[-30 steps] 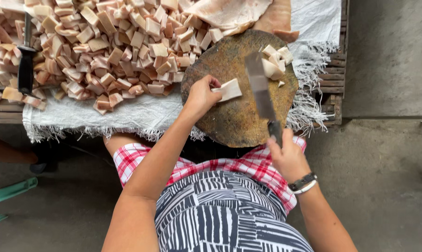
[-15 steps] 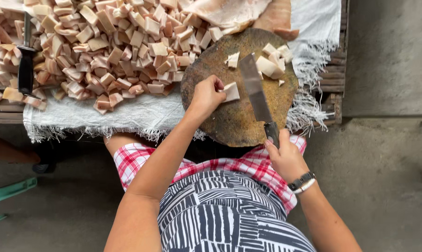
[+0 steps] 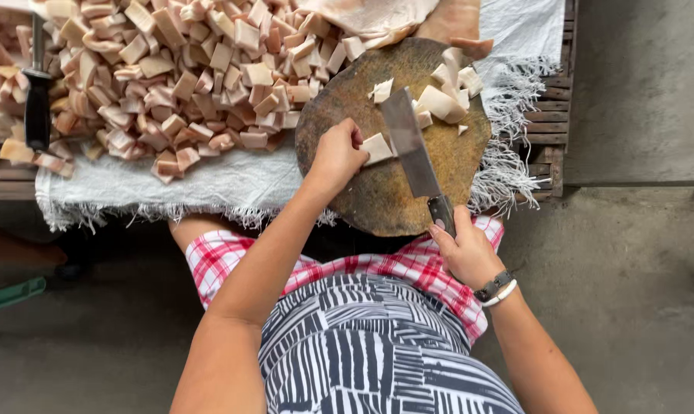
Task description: The person uses a cleaver to chop large pieces of animal skin and fat into small cubes on a wooden cutting board, moving new pieces onto the board from a pile and pushing chopped pieces aside.
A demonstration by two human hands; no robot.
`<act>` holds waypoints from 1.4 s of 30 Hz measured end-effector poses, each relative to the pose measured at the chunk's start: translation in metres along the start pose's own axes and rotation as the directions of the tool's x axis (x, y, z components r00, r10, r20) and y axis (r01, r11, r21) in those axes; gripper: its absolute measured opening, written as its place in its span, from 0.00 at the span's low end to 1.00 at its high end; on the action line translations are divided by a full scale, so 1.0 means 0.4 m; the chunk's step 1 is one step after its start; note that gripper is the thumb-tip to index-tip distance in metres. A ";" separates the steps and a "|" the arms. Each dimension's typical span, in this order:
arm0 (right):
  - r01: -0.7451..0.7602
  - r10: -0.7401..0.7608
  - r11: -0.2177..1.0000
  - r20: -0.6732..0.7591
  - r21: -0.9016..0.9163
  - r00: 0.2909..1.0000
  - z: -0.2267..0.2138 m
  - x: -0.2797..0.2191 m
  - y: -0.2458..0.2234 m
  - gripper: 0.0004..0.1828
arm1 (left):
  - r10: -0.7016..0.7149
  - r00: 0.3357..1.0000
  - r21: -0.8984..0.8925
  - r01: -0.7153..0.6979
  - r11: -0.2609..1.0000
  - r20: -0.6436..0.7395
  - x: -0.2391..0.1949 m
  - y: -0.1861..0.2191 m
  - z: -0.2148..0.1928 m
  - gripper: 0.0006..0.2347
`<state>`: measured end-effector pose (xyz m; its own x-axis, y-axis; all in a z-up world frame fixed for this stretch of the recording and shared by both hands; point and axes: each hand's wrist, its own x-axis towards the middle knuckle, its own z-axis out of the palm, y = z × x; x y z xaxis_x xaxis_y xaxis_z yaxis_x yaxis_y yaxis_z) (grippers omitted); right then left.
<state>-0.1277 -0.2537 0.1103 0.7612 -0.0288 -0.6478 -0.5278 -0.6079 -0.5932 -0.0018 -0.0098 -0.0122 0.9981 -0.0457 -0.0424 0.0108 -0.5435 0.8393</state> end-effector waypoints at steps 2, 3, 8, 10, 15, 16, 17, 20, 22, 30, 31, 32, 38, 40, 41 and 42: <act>0.082 -0.079 0.996 -0.074 0.033 0.994 -0.013 -0.013 -0.010 0.14 | -0.052 0.998 -0.047 0.054 0.997 0.038 0.015 0.011 0.006 0.10; 0.172 -0.165 0.984 -0.123 0.041 0.978 -0.021 -0.025 -0.019 0.14 | -0.133 0.987 -0.105 0.142 0.984 0.091 0.021 0.017 0.003 0.09; 0.465 -0.420 0.884 -0.354 0.051 0.836 0.010 -0.061 -0.015 0.15 | -0.253 0.955 -0.207 0.282 0.937 0.157 0.023 0.037 -0.021 0.06; 0.325 -0.363 0.925 -0.211 -0.197 0.907 0.041 -0.028 -0.014 0.15 | -0.304 0.937 -0.255 0.341 0.905 0.171 0.015 0.030 -0.033 0.05; 0.003 0.012 0.985 0.085 -0.173 0.996 0.019 0.010 -0.011 0.14 | -0.029 1.000 -0.086 0.028 0.996 -0.010 0.007 0.002 -0.009 0.08; 0.062 -0.054 0.985 0.052 -0.161 0.997 0.005 0.007 -0.013 0.15 | 0.024 1.000 -0.045 -0.023 0.999 0.005 0.019 0.001 0.009 0.08; 0.121 -0.120 0.981 0.017 -0.152 0.993 -0.007 0.001 -0.016 0.15 | 0.041 0.999 -0.020 -0.041 0.999 0.011 0.030 0.000 0.025 0.08; 0.147 -0.151 0.988 -0.103 -0.047 0.983 -0.020 -0.035 -0.043 0.15 | 0.000 1.000 0.013 0.000 1.000 0.025 0.018 -0.006 0.030 0.08; 0.256 -0.256 0.966 -0.175 -0.022 0.951 -0.025 -0.058 -0.058 0.14 | -0.074 0.996 -0.017 0.075 0.997 0.056 0.009 0.007 0.014 0.06; 0.323 -0.282 0.941 -0.290 0.102 0.914 -0.021 -0.091 -0.073 0.15 | -0.033 0.999 0.429 0.029 0.903 0.001 -0.022 0.156 -0.002 0.29; 0.312 -0.269 0.943 -0.287 0.115 0.920 -0.017 -0.090 -0.073 0.15 | 0.050 0.998 0.478 -0.023 0.878 -0.044 -0.022 0.163 0.003 0.30; 0.298 -0.253 0.946 -0.284 0.128 0.925 -0.016 -0.090 -0.071 0.16 | 0.038 0.999 0.466 -0.026 0.884 -0.017 -0.023 0.166 0.008 0.27; 0.303 -0.298 0.953 -0.260 -0.021 0.918 -0.006 -0.092 -0.033 0.15 | 0.065 0.994 0.257 -0.085 0.963 0.084 -0.040 0.112 -0.020 0.17; 0.392 -0.383 0.919 -0.320 -0.040 0.866 0.007 -0.088 -0.005 0.16 | 0.011 0.997 0.135 -0.021 0.991 0.080 -0.046 0.084 -0.048 0.19; 0.433 -0.423 0.900 -0.348 -0.052 0.837 0.015 -0.086 0.011 0.17 | 0.099 0.995 0.142 -0.094 0.985 -0.028 -0.049 0.070 -0.065 0.18; 0.461 -0.441 0.887 -0.324 -0.018 0.837 0.027 -0.077 0.024 0.17 | 0.190 0.973 0.157 -0.168 0.973 -0.134 -0.047 0.056 -0.083 0.17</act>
<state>-0.1603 -0.2501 0.1192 0.9920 -0.0130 -0.1252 -0.1105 -0.5665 -0.8166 -0.0184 0.0066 0.0255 0.9810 -0.0354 0.1907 -0.1672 -0.6525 0.7391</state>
